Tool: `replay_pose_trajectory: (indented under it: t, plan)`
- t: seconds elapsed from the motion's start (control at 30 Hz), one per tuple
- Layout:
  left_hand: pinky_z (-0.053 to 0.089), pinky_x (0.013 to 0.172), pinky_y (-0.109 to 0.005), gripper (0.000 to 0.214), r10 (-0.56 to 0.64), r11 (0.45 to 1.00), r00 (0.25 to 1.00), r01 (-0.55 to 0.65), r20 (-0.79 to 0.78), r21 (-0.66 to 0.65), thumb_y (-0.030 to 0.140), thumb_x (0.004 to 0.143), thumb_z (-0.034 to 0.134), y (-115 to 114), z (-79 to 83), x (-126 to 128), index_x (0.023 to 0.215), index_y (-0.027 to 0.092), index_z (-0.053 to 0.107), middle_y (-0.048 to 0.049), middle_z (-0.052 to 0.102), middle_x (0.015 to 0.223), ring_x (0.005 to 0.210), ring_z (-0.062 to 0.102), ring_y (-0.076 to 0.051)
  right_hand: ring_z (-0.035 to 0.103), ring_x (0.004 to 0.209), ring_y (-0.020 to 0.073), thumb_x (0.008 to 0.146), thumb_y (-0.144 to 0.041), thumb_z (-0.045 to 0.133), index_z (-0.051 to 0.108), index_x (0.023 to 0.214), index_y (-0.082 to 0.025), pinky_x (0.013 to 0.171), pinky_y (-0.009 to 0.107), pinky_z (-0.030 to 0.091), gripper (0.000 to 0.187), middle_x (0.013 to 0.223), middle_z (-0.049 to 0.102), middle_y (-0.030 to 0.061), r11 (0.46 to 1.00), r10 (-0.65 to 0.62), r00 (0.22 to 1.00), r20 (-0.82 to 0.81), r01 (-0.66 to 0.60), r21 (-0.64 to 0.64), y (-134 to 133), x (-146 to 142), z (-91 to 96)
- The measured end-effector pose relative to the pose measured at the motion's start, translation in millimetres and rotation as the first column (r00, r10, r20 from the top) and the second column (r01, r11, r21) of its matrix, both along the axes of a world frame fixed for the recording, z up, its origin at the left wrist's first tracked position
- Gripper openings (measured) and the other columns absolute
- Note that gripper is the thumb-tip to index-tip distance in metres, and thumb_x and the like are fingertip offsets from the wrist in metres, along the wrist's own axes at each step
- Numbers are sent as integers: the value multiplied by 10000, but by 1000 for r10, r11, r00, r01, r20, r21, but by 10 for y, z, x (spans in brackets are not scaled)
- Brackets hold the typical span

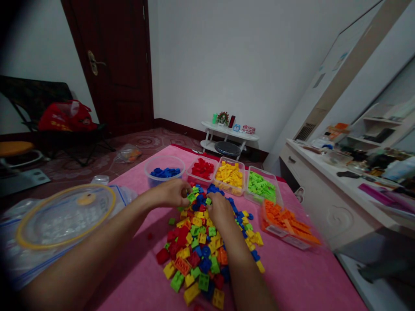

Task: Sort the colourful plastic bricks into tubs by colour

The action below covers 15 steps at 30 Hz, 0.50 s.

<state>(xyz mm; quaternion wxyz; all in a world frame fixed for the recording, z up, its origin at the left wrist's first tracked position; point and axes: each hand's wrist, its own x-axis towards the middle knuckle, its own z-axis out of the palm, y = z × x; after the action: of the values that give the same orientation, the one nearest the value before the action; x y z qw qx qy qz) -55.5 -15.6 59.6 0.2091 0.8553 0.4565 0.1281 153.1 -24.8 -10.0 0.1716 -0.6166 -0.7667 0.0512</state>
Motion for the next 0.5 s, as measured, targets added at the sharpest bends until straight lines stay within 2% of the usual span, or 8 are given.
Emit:
replay_pose_trajectory:
  t: [0.1, 0.17, 0.2, 0.27, 0.33, 0.37, 0.43, 0.5]
  plan:
    - [322, 448, -187, 246, 64, 991, 933, -19, 354, -129, 301, 690, 540, 45, -76, 114, 828, 151, 678, 23, 557, 599, 527, 490, -101, 591, 832, 202, 682, -127, 605, 632, 953, -185, 763, 303, 432, 279, 853, 630, 36, 999, -34, 986, -163, 37, 15, -16, 24, 19]
    - [360, 452, -177, 273, 145, 967, 852, -14, 503, -254, 303, 720, 522, 47, -127, 200, 890, 146, 667, 19, 569, 640, 537, 503, -95, 563, 646, 165, 683, -182, 627, 600, 913, -187, 635, 283, 446, 232, 697, 568, -14, 997, -72, 902, -425, 62, -37, -63, 44, 90]
    - [383, 456, -176, 281, 190, 952, 814, -17, 549, -306, 298, 731, 516, 42, -148, 238, 915, 143, 660, 16, 571, 655, 541, 510, -94, 538, 574, 147, 691, -226, 638, 580, 924, -190, 575, 271, 444, 243, 654, 539, -34, 994, -100, 807, -582, 56, -93, -96, 51, 141]
    - [426, 470, -183, 304, 256, 936, 753, -35, 607, -351, 284, 742, 519, 34, -182, 296, 980, 139, 641, 4, 586, 702, 570, 534, -99, 504, 504, 119, 698, -310, 665, 545, 973, -196, 510, 247, 446, 322, 618, 510, -61, 979, -161, 523, -837, -24, -203, -173, 52, 254]
    - [454, 498, -186, 344, 257, 952, 720, -75, 645, -295, 263, 739, 545, 33, -215, 333, 1050, 139, 621, -13, 612, 772, 623, 563, -106, 504, 508, 95, 687, -336, 698, 539, 988, -202, 505, 217, 457, 366, 626, 510, -70, 961, -196, 251, -948, -145, -237, -250, 30, 352]
    - [462, 512, -186, 367, 243, 963, 719, -98, 652, -251, 253, 733, 562, 34, -231, 347, 1078, 139, 613, -21, 623, 803, 645, 574, -109, 509, 521, 85, 676, -328, 715, 550, 971, -202, 510, 201, 461, 360, 637, 516, -68, 953, -206, 161, -965, -190, -235, -282, 9, 386]
    - [472, 529, -190, 406, 226, 973, 736, -147, 638, -176, 241, 720, 590, 31, -260, 368, 1112, 138, 602, -30, 635, 833, 656, 585, -112, 531, 548, 74, 655, -306, 741, 571, 925, -199, 520, 181, 474, 336, 679, 542, -57, 944, -225, 69, -972, -230, -235, -326, -48, 415]
    - [481, 530, -200, 424, 232, 973, 757, -183, 611, -143, 229, 712, 599, 15, -277, 387, 1125, 134, 596, -32, 640, 834, 638, 589, -113, 562, 575, 80, 634, -304, 762, 585, 904, -197, 542, 187, 502, 341, 716, 576, -41, 942, -240, 70, -968, -224, -250, -341, -111, 399]
